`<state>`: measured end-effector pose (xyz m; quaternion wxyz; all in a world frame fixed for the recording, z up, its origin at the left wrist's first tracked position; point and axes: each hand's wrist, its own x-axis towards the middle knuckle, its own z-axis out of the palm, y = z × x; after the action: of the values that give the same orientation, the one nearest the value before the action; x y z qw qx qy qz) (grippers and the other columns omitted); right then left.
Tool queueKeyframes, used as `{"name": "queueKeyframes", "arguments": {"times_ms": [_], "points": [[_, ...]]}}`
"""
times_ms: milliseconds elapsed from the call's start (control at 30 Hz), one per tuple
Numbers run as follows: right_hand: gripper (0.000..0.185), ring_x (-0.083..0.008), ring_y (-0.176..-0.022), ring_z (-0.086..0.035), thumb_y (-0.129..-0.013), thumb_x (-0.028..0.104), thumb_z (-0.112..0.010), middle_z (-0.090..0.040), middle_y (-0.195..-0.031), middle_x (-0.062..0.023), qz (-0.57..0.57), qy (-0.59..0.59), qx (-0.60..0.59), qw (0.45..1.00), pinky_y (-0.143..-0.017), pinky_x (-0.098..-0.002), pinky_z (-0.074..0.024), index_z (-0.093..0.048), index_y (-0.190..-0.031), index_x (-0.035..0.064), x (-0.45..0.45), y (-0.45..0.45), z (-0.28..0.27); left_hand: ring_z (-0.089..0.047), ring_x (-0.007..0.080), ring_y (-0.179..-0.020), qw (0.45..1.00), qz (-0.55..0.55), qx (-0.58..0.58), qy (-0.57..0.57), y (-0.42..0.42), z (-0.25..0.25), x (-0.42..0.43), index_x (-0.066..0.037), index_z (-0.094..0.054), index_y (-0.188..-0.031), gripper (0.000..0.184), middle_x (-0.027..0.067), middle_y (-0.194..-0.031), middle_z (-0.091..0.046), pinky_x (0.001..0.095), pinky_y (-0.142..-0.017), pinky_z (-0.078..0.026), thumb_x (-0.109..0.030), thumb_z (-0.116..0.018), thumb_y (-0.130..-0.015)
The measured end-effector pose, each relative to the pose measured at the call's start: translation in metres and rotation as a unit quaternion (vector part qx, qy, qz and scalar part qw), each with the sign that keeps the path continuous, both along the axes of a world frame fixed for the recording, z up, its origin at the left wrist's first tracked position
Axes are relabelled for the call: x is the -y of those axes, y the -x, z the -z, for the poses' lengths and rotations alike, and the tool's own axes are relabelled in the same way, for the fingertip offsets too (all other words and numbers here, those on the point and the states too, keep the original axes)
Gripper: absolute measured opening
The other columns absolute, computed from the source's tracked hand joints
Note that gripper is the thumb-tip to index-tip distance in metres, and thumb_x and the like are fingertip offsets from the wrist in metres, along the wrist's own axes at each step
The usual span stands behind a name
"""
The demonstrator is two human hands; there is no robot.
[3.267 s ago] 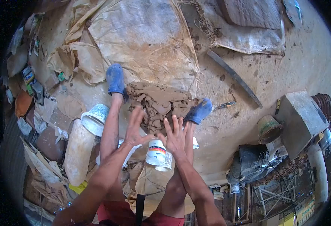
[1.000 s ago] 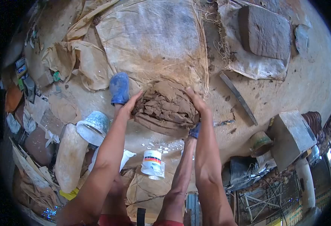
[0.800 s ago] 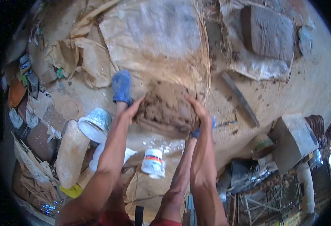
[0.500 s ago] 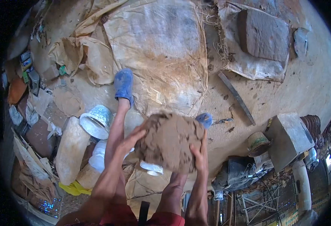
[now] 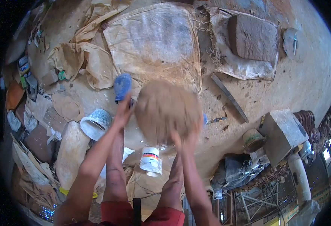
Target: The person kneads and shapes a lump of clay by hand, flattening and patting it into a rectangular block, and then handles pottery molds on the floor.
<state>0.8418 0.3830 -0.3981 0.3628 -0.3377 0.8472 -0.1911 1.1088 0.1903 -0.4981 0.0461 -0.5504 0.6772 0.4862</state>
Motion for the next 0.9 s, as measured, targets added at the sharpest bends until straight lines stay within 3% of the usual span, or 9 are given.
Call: {"name": "queueKeyframes", "arguments": {"times_ms": [33, 133, 233, 333, 433, 500, 567, 733, 900], "points": [[0.098, -0.0486, -0.151, -0.021, -0.084, 0.05, -0.076, -0.018, -0.167, -0.0258, 0.026, -0.025, -0.003, 0.999, -0.121, -0.0596, -0.0203, -0.03, -0.159, 0.0061, 0.042, 0.006, 0.052, -0.054, 0.037, -0.134, 0.991, -0.047, 0.072, 0.102, 0.003, 0.033, 0.011, -0.007, -0.052, -0.147, 0.063, 0.0241, -0.145, -0.055, 0.0425, -0.112, -0.043, -0.018, -0.071, -0.088], [0.093, -0.0507, -0.153, -0.015, -0.091, 0.058, -0.066, -0.009, -0.169, -0.0236, -0.06, -0.235, -0.071, 0.968, -0.119, -0.0661, -0.0191, -0.027, -0.162, 0.0113, 0.075, 0.019, 0.094, -0.054, 0.039, -0.133, 0.973, -0.211, 0.079, 0.052, 0.031, 0.065, 0.057, -0.005, -0.051, -0.148, 0.063, 0.0257, -0.142, -0.057, 0.043, -0.112, -0.043, -0.024, -0.071, -0.091], [0.093, -0.0515, -0.153, -0.01, -0.095, 0.063, -0.058, -0.003, -0.17, -0.023, -0.057, -0.271, -0.04, 0.96, -0.115, -0.0714, -0.021, -0.019, -0.165, 0.0152, 0.063, 0.036, 0.049, -0.054, 0.0401, -0.133, 0.988, -0.134, 0.068, 0.023, 0.087, 0.013, 0.083, -0.003, -0.049, -0.148, 0.071, 0.0247, -0.14, -0.059, 0.0433, -0.111, -0.043, -0.039, -0.072, -0.091], [0.082, -0.0491, -0.15, -0.026, -0.097, 0.062, -0.052, -0.02, -0.166, -0.0279, -0.006, -0.076, -0.084, 0.994, -0.118, -0.0579, -0.03, -0.038, -0.157, 0.0069, 0.095, 0.071, 0.08, -0.041, 0.0361, -0.145, 0.959, -0.191, 0.108, -0.177, 0.134, 0.02, 0.108, -0.007, -0.047, -0.152, 0.09, 0.0243, -0.157, -0.043, 0.0448, -0.12, -0.033, -0.069, -0.06, -0.089], [0.087, -0.0394, -0.148, -0.037, -0.098, 0.066, -0.047, -0.046, -0.153, -0.0282, 0.002, -0.212, 0.065, 0.975, -0.118, -0.0486, -0.0342, -0.035, -0.158, 0.0046, 0.19, 0.115, 0.133, -0.039, 0.0367, -0.147, 0.954, -0.12, 0.143, -0.234, 0.157, 0.107, 0.107, -0.016, -0.045, -0.155, 0.092, 0.0206, -0.16, -0.039, 0.0491, -0.121, -0.031, -0.077, -0.054, -0.087], [0.089, -0.0405, -0.146, -0.039, -0.096, 0.071, -0.042, -0.042, -0.156, -0.0264, 0.019, -0.298, 0.125, 0.946, -0.119, -0.0461, -0.0351, -0.034, -0.159, 0.0089, 0.214, 0.098, 0.158, -0.038, 0.0371, -0.147, 0.946, -0.068, 0.178, -0.264, 0.174, 0.126, 0.097, -0.018, -0.044, -0.155, 0.092, 0.0197, -0.161, -0.039, 0.0487, -0.121, -0.031, -0.078, -0.054, -0.086], [0.086, -0.0461, -0.138, -0.048, -0.096, 0.073, -0.04, -0.038, -0.156, -0.032, -0.159, -0.369, 0.013, 0.915, -0.113, -0.0515, -0.0415, -0.037, -0.158, 0.0136, 0.211, 0.08, 0.171, -0.032, 0.0373, -0.151, 0.957, -0.041, 0.213, -0.193, 0.175, 0.114, 0.087, -0.013, -0.041, -0.156, 0.102, 0.0188, -0.163, -0.035, 0.0483, -0.121, -0.03, -0.081, -0.056, -0.083], [0.08, -0.046, -0.127, -0.057, -0.098, 0.067, -0.046, -0.043, -0.149, -0.0333, -0.079, -0.288, -0.03, 0.954, -0.101, -0.0534, -0.0509, -0.037, -0.158, 0.0158, 0.161, 0.051, 0.098, -0.045, 0.0425, -0.14, 0.986, -0.103, 0.117, -0.058, 0.155, 0.043, 0.037, -0.008, -0.047, -0.15, 0.088, 0.0241, -0.153, -0.045, 0.0474, -0.115, -0.038, -0.064, -0.068, -0.085], [0.085, -0.046, -0.133, -0.049, -0.099, 0.063, -0.049, -0.042, -0.15, -0.0327, 0.077, -0.008, -0.04, 0.996, -0.113, -0.051, -0.0381, -0.036, -0.156, 0.0012, 0.017, -0.009, 0.066, -0.05, 0.0397, -0.13, 0.988, -0.088, -0.009, 0.128, 0.097, -0.028, -0.075, -0.001, -0.046, -0.142, 0.073, 0.0234, -0.139, -0.049, 0.0474, -0.112, -0.038, -0.033, -0.079, -0.085]]}}
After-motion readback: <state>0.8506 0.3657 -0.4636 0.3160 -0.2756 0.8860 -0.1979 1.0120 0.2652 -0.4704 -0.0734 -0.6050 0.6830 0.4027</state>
